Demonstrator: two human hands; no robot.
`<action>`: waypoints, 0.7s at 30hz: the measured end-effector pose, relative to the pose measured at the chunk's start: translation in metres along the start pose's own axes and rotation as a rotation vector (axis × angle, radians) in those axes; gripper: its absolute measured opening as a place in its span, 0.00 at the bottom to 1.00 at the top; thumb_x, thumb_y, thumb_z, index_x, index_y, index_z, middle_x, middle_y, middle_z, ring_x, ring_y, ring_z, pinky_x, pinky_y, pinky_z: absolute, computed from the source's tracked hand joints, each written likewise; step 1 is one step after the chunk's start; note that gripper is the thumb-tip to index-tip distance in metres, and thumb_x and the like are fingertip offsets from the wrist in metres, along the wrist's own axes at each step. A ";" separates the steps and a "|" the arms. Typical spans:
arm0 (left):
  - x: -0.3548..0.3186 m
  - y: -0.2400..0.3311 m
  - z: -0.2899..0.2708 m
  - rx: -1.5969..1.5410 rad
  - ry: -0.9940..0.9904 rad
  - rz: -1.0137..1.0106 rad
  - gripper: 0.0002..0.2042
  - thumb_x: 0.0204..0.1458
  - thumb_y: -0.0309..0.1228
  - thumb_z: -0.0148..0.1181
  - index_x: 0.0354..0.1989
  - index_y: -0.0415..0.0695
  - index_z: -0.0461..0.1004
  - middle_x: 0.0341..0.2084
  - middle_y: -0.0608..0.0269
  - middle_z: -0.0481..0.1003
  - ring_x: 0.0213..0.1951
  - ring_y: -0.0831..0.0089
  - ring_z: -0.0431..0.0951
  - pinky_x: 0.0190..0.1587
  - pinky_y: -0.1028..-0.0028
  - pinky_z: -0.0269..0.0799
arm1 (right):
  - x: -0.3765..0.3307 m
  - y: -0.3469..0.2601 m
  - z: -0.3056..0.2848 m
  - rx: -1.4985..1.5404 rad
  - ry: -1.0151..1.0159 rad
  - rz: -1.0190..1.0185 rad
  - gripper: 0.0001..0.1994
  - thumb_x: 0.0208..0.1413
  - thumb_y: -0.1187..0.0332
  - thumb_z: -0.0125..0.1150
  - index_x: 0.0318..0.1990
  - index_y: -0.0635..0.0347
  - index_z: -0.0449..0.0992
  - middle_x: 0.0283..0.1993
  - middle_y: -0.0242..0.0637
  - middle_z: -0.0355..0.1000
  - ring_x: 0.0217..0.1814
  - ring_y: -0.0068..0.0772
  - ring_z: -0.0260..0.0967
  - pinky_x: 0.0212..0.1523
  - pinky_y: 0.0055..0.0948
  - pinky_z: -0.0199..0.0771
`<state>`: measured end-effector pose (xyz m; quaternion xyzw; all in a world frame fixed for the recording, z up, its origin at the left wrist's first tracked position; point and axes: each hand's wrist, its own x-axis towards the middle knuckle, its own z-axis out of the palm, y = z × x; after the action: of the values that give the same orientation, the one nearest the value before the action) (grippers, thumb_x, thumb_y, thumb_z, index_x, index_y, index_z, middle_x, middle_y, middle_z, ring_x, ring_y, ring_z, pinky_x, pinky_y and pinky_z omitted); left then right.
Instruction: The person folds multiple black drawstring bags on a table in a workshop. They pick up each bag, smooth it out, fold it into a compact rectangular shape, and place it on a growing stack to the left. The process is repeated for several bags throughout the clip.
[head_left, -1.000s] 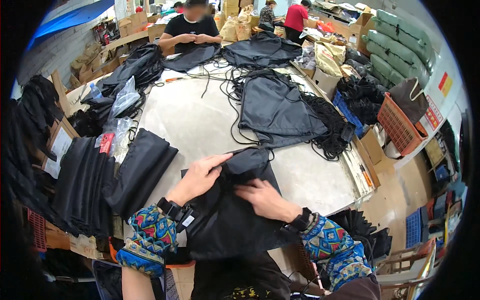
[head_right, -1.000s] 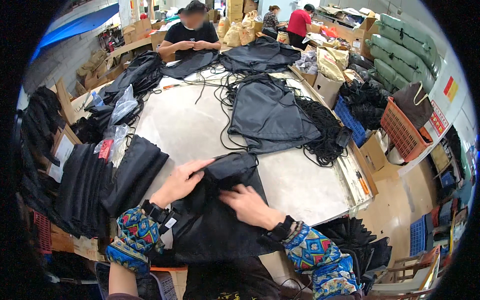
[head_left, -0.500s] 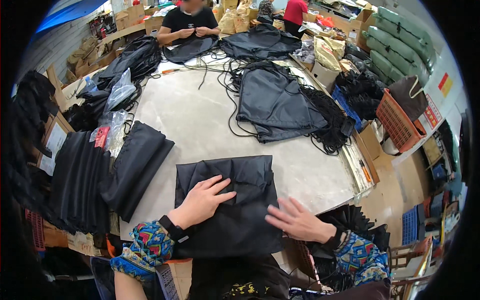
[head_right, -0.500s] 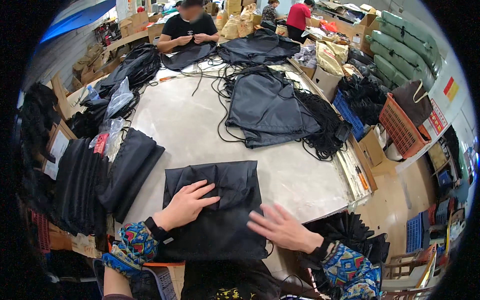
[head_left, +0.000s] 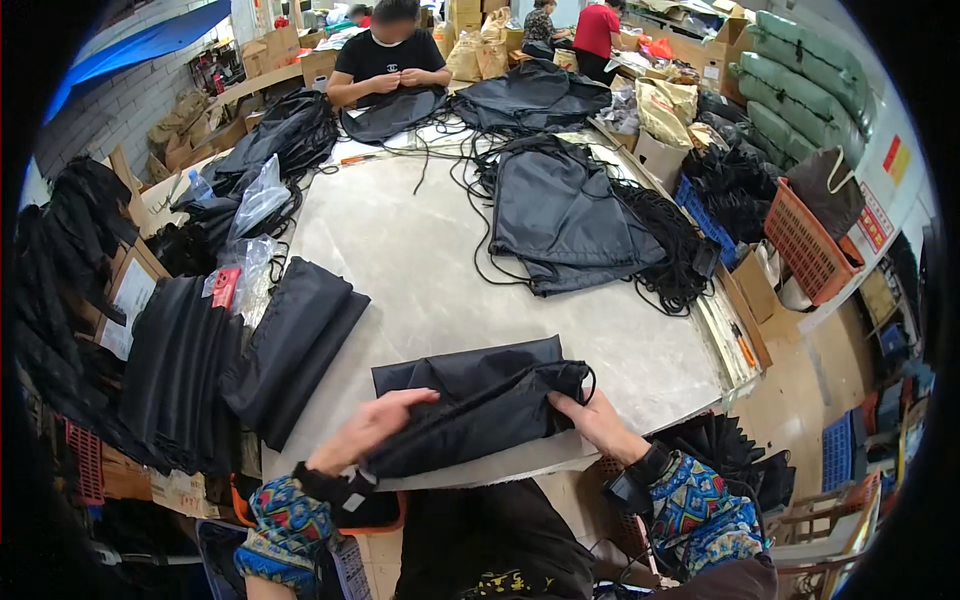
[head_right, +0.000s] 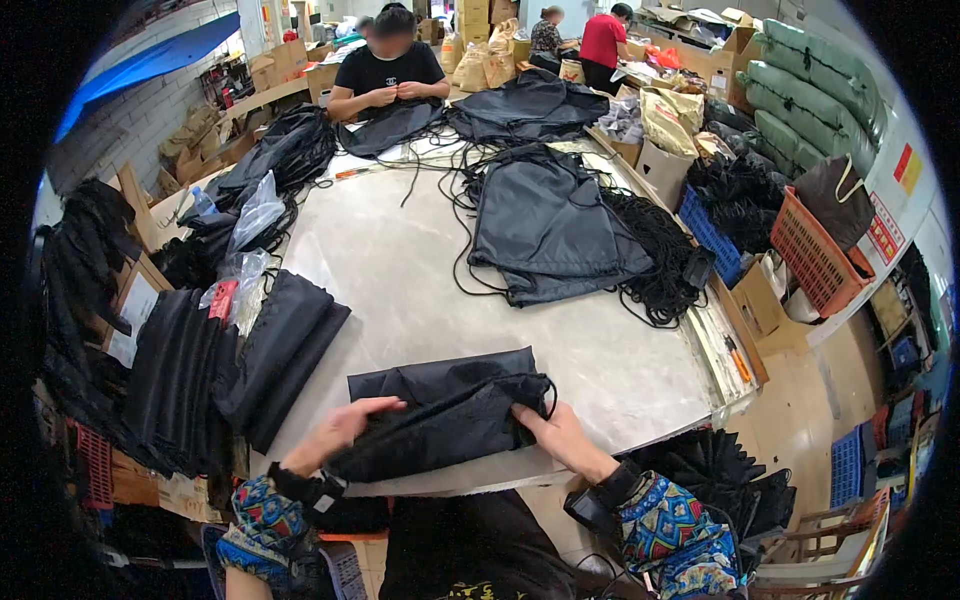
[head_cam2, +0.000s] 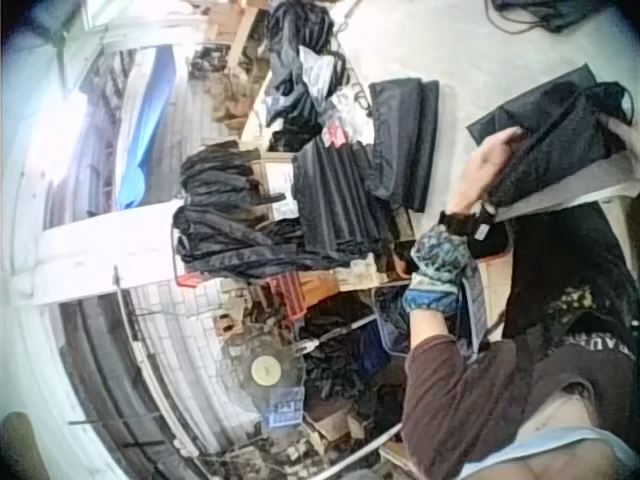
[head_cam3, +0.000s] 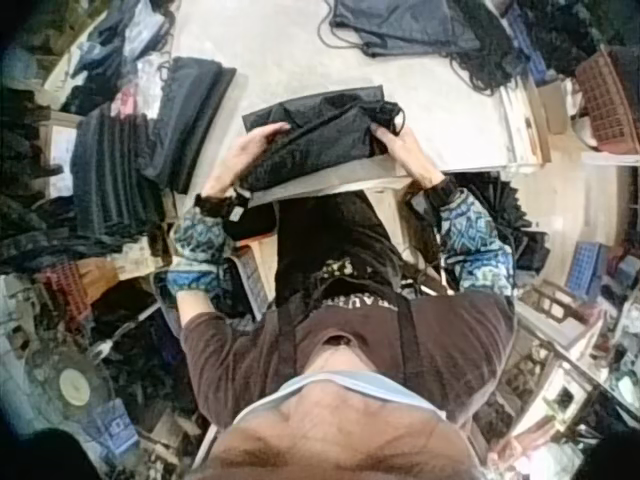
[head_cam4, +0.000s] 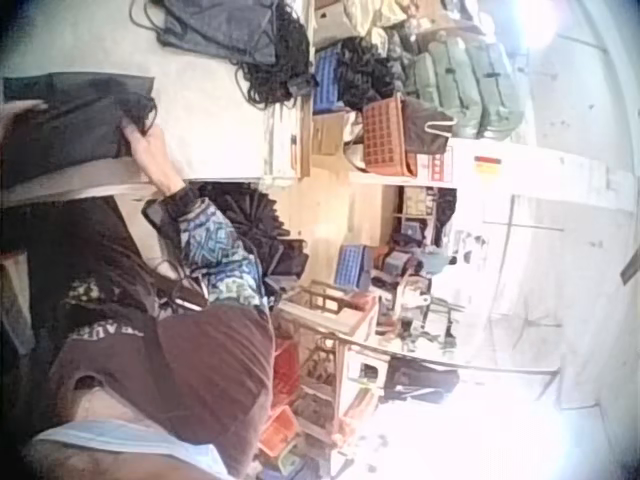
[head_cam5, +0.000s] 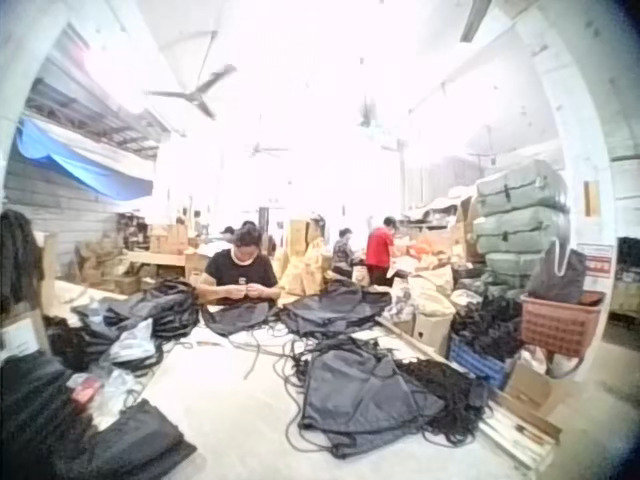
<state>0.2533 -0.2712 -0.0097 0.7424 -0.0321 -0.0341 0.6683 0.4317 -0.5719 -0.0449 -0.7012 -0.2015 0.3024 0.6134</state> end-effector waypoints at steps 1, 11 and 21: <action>-0.013 0.004 -0.004 -0.043 -0.007 -0.008 0.32 0.64 0.51 0.42 0.64 0.34 0.59 0.61 0.53 0.65 0.63 0.68 0.62 0.65 0.69 0.54 | 0.002 -0.002 0.001 0.047 0.011 0.023 0.14 0.62 0.64 0.56 0.48 0.64 0.76 0.42 0.28 0.76 0.40 0.19 0.67 0.44 0.25 0.68; -0.015 -0.037 0.037 0.398 0.873 -0.128 0.18 0.61 0.38 0.52 0.34 0.31 0.73 0.17 0.41 0.73 0.23 0.55 0.76 0.31 0.61 0.70 | 0.020 -0.019 0.011 0.272 0.099 0.169 0.14 0.65 0.63 0.52 0.47 0.67 0.74 0.43 0.32 0.75 0.43 0.21 0.69 0.45 0.25 0.70; 0.028 0.016 0.054 1.409 0.696 0.199 0.20 0.52 0.34 0.60 0.52 0.40 0.70 0.52 0.48 0.70 0.54 0.56 0.70 0.56 0.56 0.62 | 0.025 -0.044 0.018 -0.081 0.200 0.356 0.18 0.64 0.51 0.49 0.36 0.58 0.68 0.20 0.22 0.58 0.10 0.14 0.47 0.06 0.24 0.39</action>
<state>0.2759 -0.3291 -0.0001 0.9524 0.0987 0.2883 0.0124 0.4422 -0.5352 -0.0072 -0.7763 -0.0245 0.3266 0.5386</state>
